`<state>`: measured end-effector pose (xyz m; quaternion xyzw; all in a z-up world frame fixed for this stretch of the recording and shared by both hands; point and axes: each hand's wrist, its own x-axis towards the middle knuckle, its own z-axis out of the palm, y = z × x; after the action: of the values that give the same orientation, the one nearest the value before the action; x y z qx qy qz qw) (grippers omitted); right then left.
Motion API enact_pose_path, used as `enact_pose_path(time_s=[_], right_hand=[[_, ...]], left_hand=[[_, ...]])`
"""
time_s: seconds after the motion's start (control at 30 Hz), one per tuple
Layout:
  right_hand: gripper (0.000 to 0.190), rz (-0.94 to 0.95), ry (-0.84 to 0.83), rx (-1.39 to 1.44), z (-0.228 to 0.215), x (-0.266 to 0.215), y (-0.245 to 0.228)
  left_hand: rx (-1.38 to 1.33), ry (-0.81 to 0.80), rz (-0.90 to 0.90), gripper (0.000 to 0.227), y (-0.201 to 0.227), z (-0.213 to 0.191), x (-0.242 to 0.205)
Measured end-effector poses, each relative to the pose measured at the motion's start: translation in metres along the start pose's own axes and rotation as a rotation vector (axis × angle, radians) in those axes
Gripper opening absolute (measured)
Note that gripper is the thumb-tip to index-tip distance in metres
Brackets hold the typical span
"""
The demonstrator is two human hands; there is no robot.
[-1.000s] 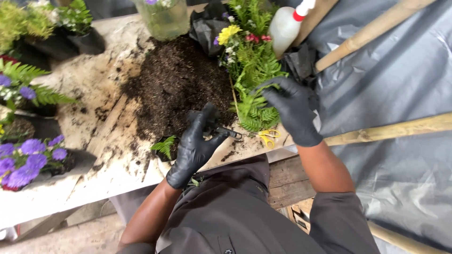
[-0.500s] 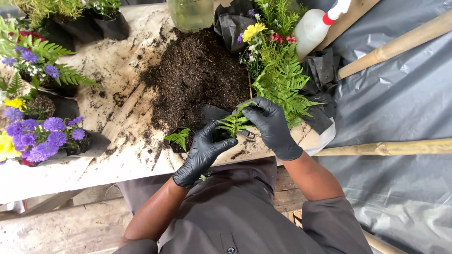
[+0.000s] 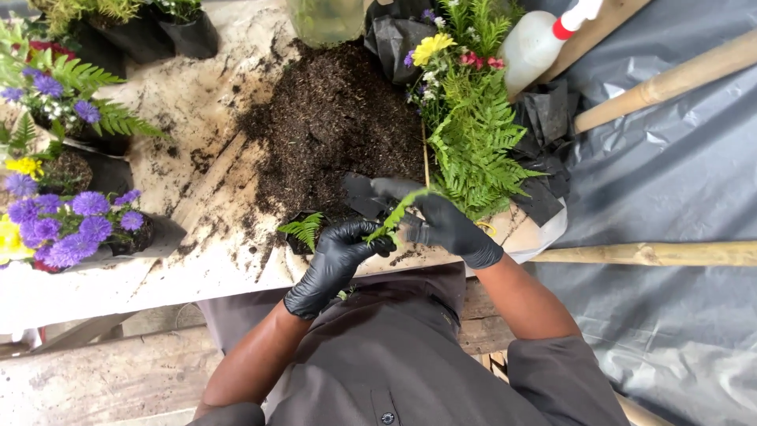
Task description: The person arranges a floral composition on a workbench, placing a fern into a small pot and adding a yellow flower. They then trim a larger fern frond with scissors and place it into the arrangement.
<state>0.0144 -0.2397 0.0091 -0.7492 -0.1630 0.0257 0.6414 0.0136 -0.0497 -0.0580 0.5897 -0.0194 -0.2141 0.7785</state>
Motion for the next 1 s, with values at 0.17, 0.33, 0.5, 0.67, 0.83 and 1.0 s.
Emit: enact_pose_path(time_s=[0.17, 0.33, 0.5, 0.67, 0.83, 1.0], right_hand=[[0.051, 0.031, -0.147, 0.084, 0.010, -0.005, 0.029], [0.018, 0.031, -0.149, 0.077, 0.019, -0.006, 0.047], [0.019, 0.044, -0.122, 0.088, 0.035, -0.007, 0.058], [0.020, -0.003, -0.075, -0.017, 0.045, -0.002, 0.061], [0.021, 0.058, 0.128, 0.026, 0.044, 0.009, 0.057], [0.024, 0.045, 0.256, 0.038, 0.058, 0.010, 0.105]], left_hand=[[0.162, 0.008, -0.081, 0.027, -0.011, -0.015, -0.010], [0.327, 0.000, -0.149, 0.022, -0.031, -0.029, -0.010], [0.386, 0.002, -0.163, 0.021, -0.036, -0.041, -0.015], [0.426, 0.022, -0.079, 0.025, -0.001, -0.046, -0.031], [1.132, 0.401, 0.202, 0.025, 0.006, -0.064, -0.065], [1.219, 0.534, 0.524, 0.033, -0.026, -0.124, -0.034]])
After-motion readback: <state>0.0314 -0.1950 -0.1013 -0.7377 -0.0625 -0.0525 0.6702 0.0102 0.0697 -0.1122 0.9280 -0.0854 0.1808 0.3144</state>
